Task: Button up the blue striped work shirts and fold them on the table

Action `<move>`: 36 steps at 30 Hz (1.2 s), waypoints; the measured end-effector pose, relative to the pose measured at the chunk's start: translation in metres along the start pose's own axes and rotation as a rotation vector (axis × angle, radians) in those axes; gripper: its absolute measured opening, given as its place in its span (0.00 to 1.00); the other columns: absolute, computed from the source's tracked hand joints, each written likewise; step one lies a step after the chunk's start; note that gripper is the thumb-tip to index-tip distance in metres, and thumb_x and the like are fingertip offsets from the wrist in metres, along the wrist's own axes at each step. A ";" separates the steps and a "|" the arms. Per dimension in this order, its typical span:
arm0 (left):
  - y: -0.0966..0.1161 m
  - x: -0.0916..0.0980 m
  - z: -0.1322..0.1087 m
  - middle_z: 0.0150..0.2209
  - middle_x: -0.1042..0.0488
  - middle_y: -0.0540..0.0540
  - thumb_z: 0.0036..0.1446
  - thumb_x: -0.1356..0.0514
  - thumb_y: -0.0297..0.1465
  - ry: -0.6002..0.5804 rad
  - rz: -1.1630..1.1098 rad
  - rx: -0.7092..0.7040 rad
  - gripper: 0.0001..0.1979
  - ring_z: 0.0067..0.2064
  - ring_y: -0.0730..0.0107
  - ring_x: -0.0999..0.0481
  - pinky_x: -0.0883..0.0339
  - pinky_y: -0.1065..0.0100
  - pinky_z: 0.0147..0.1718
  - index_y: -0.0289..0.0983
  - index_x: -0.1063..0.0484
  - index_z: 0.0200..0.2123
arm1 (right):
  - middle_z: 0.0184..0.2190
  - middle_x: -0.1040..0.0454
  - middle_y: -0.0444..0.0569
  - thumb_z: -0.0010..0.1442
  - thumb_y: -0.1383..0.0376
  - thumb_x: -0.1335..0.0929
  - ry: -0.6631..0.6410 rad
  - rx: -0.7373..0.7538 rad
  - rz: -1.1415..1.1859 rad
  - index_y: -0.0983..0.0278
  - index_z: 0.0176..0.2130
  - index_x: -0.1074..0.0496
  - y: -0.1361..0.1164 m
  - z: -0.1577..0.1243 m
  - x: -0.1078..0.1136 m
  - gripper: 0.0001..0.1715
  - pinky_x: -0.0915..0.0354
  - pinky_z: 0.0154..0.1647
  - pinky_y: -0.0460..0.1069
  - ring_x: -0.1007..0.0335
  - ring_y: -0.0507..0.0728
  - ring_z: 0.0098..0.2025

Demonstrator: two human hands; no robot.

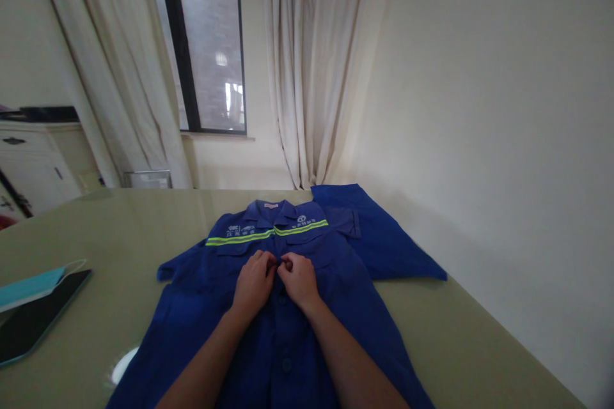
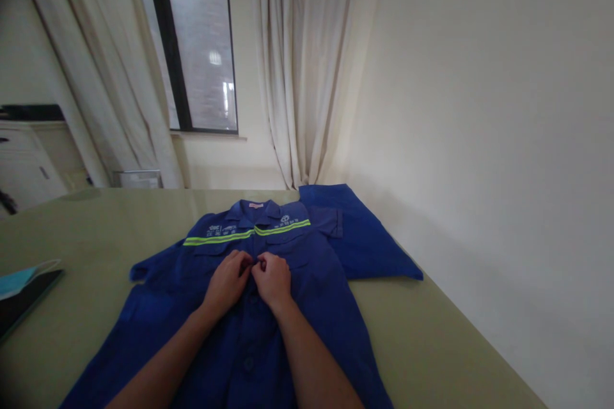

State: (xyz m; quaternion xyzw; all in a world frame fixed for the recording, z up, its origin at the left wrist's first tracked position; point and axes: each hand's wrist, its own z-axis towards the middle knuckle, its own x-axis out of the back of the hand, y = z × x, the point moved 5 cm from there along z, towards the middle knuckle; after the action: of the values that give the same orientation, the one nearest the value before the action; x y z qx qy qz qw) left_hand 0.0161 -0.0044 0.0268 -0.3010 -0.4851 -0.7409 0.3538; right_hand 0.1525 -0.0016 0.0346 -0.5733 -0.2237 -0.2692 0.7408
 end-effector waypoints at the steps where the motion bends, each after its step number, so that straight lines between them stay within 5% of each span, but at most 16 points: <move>1: 0.002 0.002 0.000 0.39 0.26 0.46 0.62 0.45 0.23 0.020 -0.001 -0.018 0.06 0.43 0.62 0.26 0.34 0.64 0.44 0.39 0.30 0.37 | 0.31 0.18 0.46 0.57 0.68 0.32 0.003 -0.003 -0.001 0.60 0.41 0.18 -0.001 0.000 0.001 0.15 0.39 0.35 0.46 0.24 0.55 0.34; 9: 0.008 0.002 -0.002 0.39 0.26 0.46 0.63 0.47 0.22 0.031 -0.061 -0.073 0.07 0.43 0.62 0.26 0.34 0.63 0.44 0.40 0.33 0.38 | 0.27 0.21 0.44 0.55 0.70 0.32 0.003 0.061 0.006 0.61 0.39 0.18 -0.004 0.000 0.002 0.15 0.41 0.32 0.45 0.27 0.54 0.29; 15: 0.005 0.002 0.000 0.39 0.26 0.46 0.64 0.48 0.24 0.041 -0.081 -0.039 0.07 0.43 0.62 0.25 0.32 0.62 0.45 0.40 0.33 0.38 | 0.29 0.20 0.46 0.60 0.65 0.30 0.043 -0.014 -0.013 0.60 0.35 0.20 0.001 -0.001 0.001 0.06 0.40 0.33 0.46 0.25 0.55 0.32; 21: 0.007 0.003 -0.001 0.38 0.26 0.46 0.65 0.47 0.25 0.054 -0.067 -0.050 0.06 0.42 0.63 0.25 0.32 0.64 0.43 0.40 0.32 0.38 | 0.35 0.19 0.48 0.63 0.65 0.32 0.055 0.032 0.078 0.61 0.39 0.22 0.005 0.001 -0.001 0.08 0.36 0.37 0.45 0.23 0.55 0.36; 31: 0.016 0.005 -0.003 0.40 0.26 0.45 0.65 0.48 0.23 0.005 0.003 -0.128 0.08 0.44 0.62 0.26 0.33 0.64 0.46 0.40 0.31 0.39 | 0.33 0.19 0.47 0.59 0.68 0.32 0.066 0.019 -0.084 0.59 0.37 0.20 -0.005 -0.005 0.003 0.09 0.41 0.34 0.46 0.25 0.55 0.34; 36: 0.015 0.007 -0.004 0.40 0.25 0.44 0.66 0.49 0.25 0.027 -0.015 -0.118 0.08 0.44 0.61 0.25 0.32 0.63 0.46 0.40 0.31 0.40 | 0.29 0.20 0.46 0.63 0.65 0.35 0.031 0.099 0.071 0.61 0.34 0.21 -0.006 -0.002 0.003 0.12 0.39 0.33 0.45 0.25 0.54 0.32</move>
State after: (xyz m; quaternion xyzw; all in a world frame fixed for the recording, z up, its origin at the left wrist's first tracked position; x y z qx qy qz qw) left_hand 0.0241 -0.0138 0.0391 -0.3077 -0.4380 -0.7748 0.3364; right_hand 0.1513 -0.0051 0.0403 -0.5394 -0.2048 -0.2403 0.7806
